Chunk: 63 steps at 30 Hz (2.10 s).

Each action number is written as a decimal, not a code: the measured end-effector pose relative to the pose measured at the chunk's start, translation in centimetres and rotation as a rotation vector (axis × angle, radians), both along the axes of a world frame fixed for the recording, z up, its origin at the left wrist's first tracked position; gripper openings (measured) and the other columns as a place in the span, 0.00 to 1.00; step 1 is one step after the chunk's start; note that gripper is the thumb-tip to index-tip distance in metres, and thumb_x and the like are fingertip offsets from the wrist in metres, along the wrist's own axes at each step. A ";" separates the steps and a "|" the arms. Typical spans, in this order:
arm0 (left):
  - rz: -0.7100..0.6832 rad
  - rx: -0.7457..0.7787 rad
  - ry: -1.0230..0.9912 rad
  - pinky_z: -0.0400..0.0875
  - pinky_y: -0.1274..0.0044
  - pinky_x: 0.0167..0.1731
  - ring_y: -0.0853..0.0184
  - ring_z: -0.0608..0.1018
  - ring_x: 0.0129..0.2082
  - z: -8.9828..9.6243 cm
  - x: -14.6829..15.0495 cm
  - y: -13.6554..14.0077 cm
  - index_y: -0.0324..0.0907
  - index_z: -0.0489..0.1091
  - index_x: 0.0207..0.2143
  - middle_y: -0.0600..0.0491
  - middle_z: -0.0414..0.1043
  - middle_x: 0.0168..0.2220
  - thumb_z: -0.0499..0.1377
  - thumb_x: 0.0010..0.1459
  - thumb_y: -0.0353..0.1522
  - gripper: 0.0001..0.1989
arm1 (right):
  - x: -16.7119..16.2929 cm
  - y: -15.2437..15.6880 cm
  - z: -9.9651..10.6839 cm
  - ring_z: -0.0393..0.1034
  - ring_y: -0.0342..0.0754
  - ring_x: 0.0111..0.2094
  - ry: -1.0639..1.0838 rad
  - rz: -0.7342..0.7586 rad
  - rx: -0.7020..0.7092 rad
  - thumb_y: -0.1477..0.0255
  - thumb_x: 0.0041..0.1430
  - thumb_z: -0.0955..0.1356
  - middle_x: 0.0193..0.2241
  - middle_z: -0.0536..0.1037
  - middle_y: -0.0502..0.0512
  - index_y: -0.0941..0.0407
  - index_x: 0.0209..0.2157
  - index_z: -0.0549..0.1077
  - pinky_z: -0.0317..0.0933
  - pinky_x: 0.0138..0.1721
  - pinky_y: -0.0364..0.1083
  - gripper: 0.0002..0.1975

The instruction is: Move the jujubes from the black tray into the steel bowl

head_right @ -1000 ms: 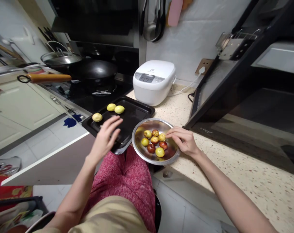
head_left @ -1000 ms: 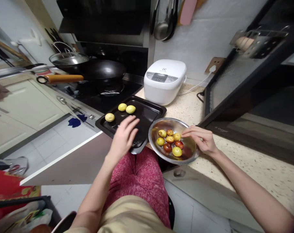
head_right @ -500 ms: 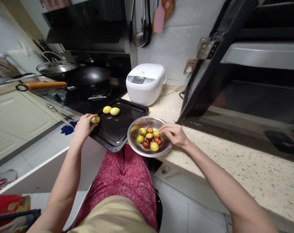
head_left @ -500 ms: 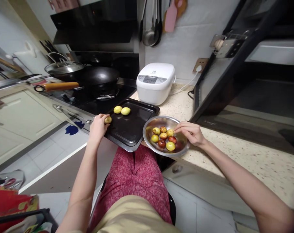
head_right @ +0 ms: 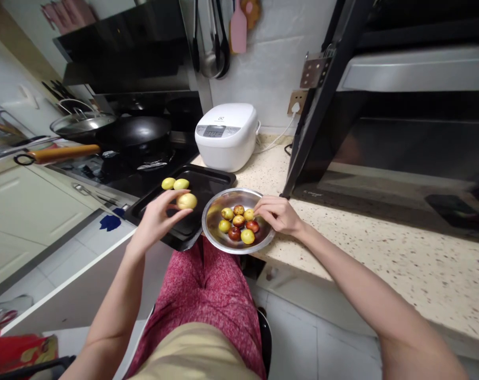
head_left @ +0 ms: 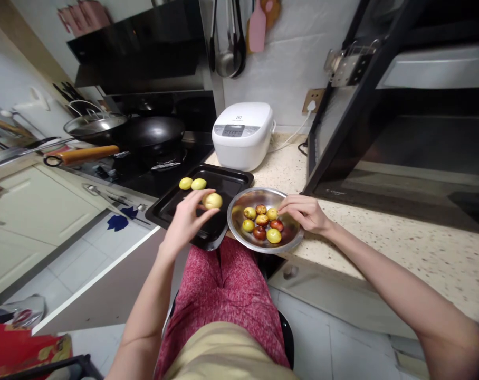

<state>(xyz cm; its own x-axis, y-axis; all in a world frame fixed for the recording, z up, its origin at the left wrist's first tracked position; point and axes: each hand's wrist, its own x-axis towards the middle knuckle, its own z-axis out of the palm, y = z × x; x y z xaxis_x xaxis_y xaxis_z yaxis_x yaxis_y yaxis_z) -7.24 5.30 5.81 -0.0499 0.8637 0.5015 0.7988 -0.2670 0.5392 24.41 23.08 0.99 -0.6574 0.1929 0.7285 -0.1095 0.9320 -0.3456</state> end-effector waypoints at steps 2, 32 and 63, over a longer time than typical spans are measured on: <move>-0.167 -0.024 -0.056 0.80 0.70 0.45 0.59 0.79 0.50 0.1 2.6 0.9 0.42 0.72 0.57 0.45 0.75 0.54 0.63 0.65 0.40 0.20 | 0.0 0.0 0.0 0.78 0.49 0.34 -0.013 -0.006 0.000 0.70 0.71 0.62 0.32 0.84 0.55 0.54 0.34 0.83 0.73 0.38 0.50 0.18; -0.306 -0.161 0.049 0.69 0.63 0.63 0.55 0.73 0.62 -0.6 6.6 2.9 0.48 0.65 0.66 0.44 0.68 0.64 0.64 0.66 0.40 0.28 | 0.2 0.0 -0.1 0.77 0.48 0.33 -0.014 -0.017 0.074 0.74 0.70 0.63 0.31 0.83 0.56 0.56 0.33 0.81 0.71 0.36 0.48 0.16; 0.282 -0.408 0.696 0.76 0.63 0.47 0.47 0.76 0.50 -0.2 -6.6 10.2 0.36 0.74 0.52 0.38 0.75 0.48 0.60 0.57 0.25 0.20 | -0.1 0.0 0.0 0.76 0.47 0.31 0.007 -0.007 0.117 0.75 0.70 0.63 0.30 0.82 0.56 0.57 0.31 0.79 0.70 0.34 0.48 0.16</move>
<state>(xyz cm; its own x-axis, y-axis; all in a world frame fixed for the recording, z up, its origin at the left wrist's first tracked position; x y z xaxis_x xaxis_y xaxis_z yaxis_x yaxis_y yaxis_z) -13.85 15.50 5.56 -0.0859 0.9849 0.1504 0.9911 0.0999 -0.0880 24.34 23.08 0.96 -0.6511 0.1105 0.7509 -0.1053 0.9666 -0.2335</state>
